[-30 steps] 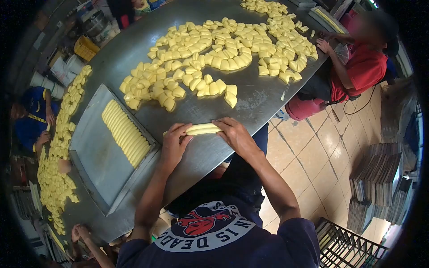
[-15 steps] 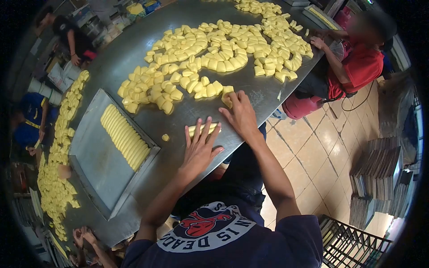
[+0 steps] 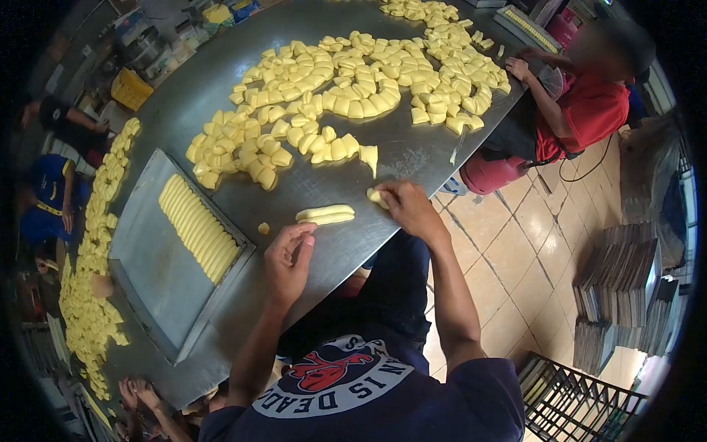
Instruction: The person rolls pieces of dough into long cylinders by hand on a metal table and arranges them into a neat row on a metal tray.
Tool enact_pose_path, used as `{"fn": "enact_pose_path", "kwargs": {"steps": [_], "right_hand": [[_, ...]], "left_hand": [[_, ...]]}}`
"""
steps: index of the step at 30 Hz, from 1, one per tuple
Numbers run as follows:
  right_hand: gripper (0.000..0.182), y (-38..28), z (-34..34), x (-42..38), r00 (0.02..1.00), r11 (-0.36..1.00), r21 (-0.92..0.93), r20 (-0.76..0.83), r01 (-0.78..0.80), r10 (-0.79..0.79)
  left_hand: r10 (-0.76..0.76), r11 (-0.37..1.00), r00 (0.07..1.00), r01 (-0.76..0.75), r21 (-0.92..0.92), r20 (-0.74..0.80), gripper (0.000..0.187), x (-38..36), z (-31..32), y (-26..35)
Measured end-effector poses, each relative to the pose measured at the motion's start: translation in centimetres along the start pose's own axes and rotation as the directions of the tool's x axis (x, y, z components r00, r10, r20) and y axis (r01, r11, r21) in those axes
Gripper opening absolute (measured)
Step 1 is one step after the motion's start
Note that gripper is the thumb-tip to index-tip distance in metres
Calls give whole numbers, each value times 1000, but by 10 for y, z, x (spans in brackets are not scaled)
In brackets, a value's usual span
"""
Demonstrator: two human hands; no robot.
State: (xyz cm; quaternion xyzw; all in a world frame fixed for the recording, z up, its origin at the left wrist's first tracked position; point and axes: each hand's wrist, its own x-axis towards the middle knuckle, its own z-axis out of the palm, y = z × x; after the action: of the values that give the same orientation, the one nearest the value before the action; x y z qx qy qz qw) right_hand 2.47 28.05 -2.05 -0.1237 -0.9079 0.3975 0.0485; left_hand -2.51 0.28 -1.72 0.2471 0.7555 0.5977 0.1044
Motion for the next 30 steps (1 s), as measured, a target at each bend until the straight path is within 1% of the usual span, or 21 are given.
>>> {"fn": "enact_pose_path", "kwargs": {"steps": [1,2,3,4,5,6,7,8,9,10,11,12,13,17,20,22,23,25,26,29,30], "right_hand": [[27,-6,-4,-7,998,1000,-2,55,-24,24],[27,-16,-4,-14,990,985,120,78,-123,115],[27,-28,-3,-20,990,986,115,82,-125,116],[28,-41,-1,-27,999,980,197,25,-42,38],[29,-51,4,-32,999,961,274,-36,45,-36],[38,-58,12,-38,999,923,383,-3,41,-44],[38,-66,20,-42,999,922,384,0,41,-45],[42,-76,28,-47,992,925,358,-52,127,-116],[46,-84,33,-51,977,921,328,-104,209,-185],[53,-90,36,-52,962,929,272,-179,251,-208],[53,-84,36,-52,961,929,273,-181,252,-207],[52,-76,37,-52,993,864,492,-3,107,-121],[51,-71,39,-53,979,747,660,191,-74,-72],[48,-76,38,-52,987,774,632,144,-32,-76],[44,-78,37,-52,985,709,701,166,-78,-56],[38,-84,36,-52,992,848,528,127,-45,-27],[38,-84,38,-52,991,848,528,128,-47,-25],[29,-81,43,-52,996,944,319,-59,81,-66],[29,-78,45,-51,996,944,320,-57,81,-66],[25,-70,47,-51,988,900,424,-146,101,-42],[25,-67,45,-50,999,792,610,-26,-16,40]], "left_hand": [[-107,972,994,108,-210,17,25,-1,3,-2],[-111,970,994,112,-215,16,25,-1,5,-2],[-180,921,980,196,-335,79,27,2,8,0],[-238,851,960,280,-444,148,28,4,11,1],[-241,850,960,280,-447,144,28,6,16,0],[-300,781,936,353,-515,186,31,8,22,-2],[-353,702,906,421,-574,233,33,10,24,-3],[-355,703,906,422,-573,232,33,11,23,-3],[-289,787,934,357,-503,210,34,12,21,-2],[-218,859,956,284,-427,196,36,13,19,-2],[-218,860,956,283,-425,197,36,13,17,0],[-202,853,962,265,-450,184,36,11,15,3],[-189,846,967,248,-471,169,36,8,12,4],[-203,903,973,229,-363,110,34,8,6,-9],[-186,925,981,191,-327,47,39,7,9,-4],[-177,864,980,199,-462,91,37,8,12,5],[-179,864,980,201,-462,92,37,6,11,5],[-259,849,945,322,-418,202,33,4,7,5],[-260,850,945,322,-418,200,33,4,6,5],[-281,844,948,318,-433,148,29,9,2,9],[-312,813,932,362,-456,183,29,12,-1,10]]}}
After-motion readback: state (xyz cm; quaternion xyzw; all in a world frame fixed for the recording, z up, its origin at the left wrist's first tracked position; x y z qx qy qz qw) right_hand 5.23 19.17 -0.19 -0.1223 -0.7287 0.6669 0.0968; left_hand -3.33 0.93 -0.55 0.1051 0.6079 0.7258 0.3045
